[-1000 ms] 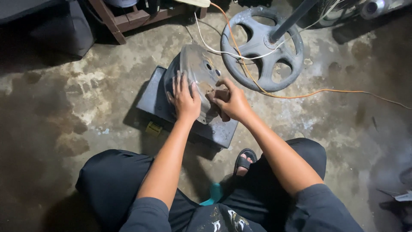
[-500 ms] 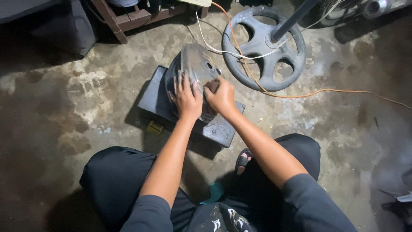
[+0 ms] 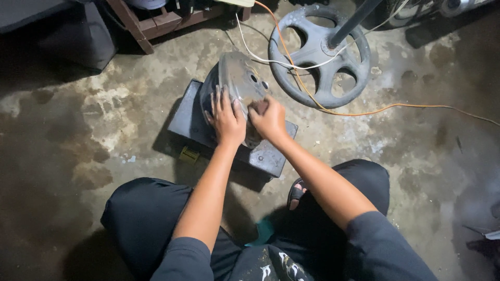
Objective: The person sits on the floor and sands a metal part using a sanding block. They hold the part with their left hand and rub the sanding block over the surface with their right hand, focusing on the edges and holes.
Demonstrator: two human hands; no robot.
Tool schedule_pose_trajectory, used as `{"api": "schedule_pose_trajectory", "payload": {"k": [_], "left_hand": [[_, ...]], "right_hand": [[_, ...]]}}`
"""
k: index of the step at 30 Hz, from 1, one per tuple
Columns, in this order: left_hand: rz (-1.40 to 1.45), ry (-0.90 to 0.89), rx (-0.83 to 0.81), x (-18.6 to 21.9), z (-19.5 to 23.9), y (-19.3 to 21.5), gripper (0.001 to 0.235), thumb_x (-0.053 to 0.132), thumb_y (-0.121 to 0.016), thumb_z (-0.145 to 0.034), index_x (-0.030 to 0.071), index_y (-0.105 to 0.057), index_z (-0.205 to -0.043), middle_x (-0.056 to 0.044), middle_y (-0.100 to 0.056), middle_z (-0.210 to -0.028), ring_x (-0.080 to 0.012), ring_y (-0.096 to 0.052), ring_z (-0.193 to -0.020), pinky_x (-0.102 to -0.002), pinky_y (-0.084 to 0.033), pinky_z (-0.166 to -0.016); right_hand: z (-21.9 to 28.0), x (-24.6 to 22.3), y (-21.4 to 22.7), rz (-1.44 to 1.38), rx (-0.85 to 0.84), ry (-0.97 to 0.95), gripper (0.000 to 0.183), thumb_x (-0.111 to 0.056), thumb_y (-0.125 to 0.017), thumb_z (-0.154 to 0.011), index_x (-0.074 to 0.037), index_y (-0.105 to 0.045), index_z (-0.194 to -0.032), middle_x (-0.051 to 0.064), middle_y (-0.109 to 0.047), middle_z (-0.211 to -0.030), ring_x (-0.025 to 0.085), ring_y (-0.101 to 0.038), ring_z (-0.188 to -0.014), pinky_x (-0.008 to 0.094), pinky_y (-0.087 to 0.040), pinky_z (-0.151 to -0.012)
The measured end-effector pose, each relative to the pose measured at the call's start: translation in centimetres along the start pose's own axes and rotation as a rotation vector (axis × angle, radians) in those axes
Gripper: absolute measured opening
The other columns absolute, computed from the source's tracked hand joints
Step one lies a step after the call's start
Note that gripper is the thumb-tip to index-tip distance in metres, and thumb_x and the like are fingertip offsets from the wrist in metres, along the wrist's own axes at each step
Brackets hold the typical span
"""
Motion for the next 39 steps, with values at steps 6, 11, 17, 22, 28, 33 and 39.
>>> {"api": "schedule_pose_trajectory", "payload": {"k": [6,11,17,22,28,33,39], "left_hand": [[0.05,-0.016,0.002,0.2,0.1,0.5,0.047,0.031,-0.044,-0.107,0.013,-0.044,-0.151,-0.015,-0.042,-0.159,-0.0436,-0.038,-0.146,-0.08,-0.028,-0.102],[0.065,-0.005,-0.007,0.5,0.0,0.9,0.046,0.03,-0.045,-0.107,0.011,-0.046,-0.15,-0.015,-0.041,-0.159,-0.0449,-0.037,-0.146,-0.081,-0.027,-0.102],[0.04,-0.017,0.003,-0.9,0.0,-0.7,0.047,0.032,-0.046,-0.107,0.014,-0.045,-0.151,-0.014,-0.043,-0.158,-0.0435,-0.038,-0.145,-0.079,-0.027,-0.103],[0.016,-0.031,0.041,-2.3,-0.2,-1.8,0.047,0.032,-0.048,-0.106,0.014,-0.047,-0.15,-0.017,-0.05,-0.152,-0.0435,-0.041,-0.143,-0.077,-0.029,-0.102],[0.057,-0.014,-0.023,0.7,-0.4,0.7,0.047,0.03,-0.046,-0.108,0.011,-0.043,-0.151,-0.018,-0.041,-0.158,-0.0456,-0.034,-0.147,-0.082,-0.025,-0.102],[0.065,-0.013,-0.011,1.1,-0.4,1.4,0.045,0.027,-0.049,-0.107,0.007,-0.047,-0.147,-0.018,-0.042,-0.158,-0.0462,-0.037,-0.145,-0.084,-0.025,-0.101],[0.097,0.009,-0.039,1.1,-0.5,1.4,0.046,0.028,-0.047,-0.108,0.009,-0.044,-0.15,-0.017,-0.039,-0.16,-0.0466,-0.034,-0.146,-0.085,-0.021,-0.103]], "right_hand": [[-2.7,2.7,-2.4,-0.008,-0.067,-0.199,0.038,-0.031,-0.08,-0.075,-0.001,-0.068,-0.095,0.022,-0.071,-0.087,0.044,-0.071,-0.096,0.051,-0.056,-0.084],[1.7,1.0,1.1,-0.077,-0.078,0.043,0.028,-0.024,-0.077,-0.083,-0.003,-0.061,-0.092,0.026,-0.063,-0.086,0.051,-0.065,-0.094,0.052,-0.053,-0.082],[0.6,9.6,3.0,0.118,-0.051,0.197,0.025,-0.013,-0.08,-0.081,-0.007,-0.066,-0.1,0.019,-0.067,-0.095,0.044,-0.066,-0.099,0.051,-0.051,-0.091],[0.5,4.6,4.7,-0.057,-0.106,0.327,0.019,-0.019,-0.086,-0.079,-0.018,-0.072,-0.092,0.008,-0.065,-0.082,0.033,-0.068,-0.09,0.039,-0.053,-0.088],[0.7,1.3,3.0,-0.23,-0.136,0.413,0.019,-0.018,-0.086,-0.08,-0.016,-0.074,-0.093,0.01,-0.065,-0.079,0.035,-0.07,-0.084,0.038,-0.054,-0.082],[0.2,2.4,2.4,-0.263,-0.14,0.512,0.015,-0.024,-0.086,-0.084,-0.019,-0.074,-0.091,0.006,-0.062,-0.078,0.03,-0.069,-0.082,0.034,-0.053,-0.08],[0.0,3.4,3.9,-0.157,-0.231,0.472,0.019,-0.015,-0.087,-0.078,-0.015,-0.073,-0.09,0.01,-0.064,-0.079,0.034,-0.07,-0.083,0.04,-0.056,-0.079]]}}
Point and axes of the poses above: each hand's wrist, its own z-axis away from the middle knuckle, its own y-axis out of the back of the hand, x = y × z, the point moved 5 cm from there along -z, towards the middle knuckle
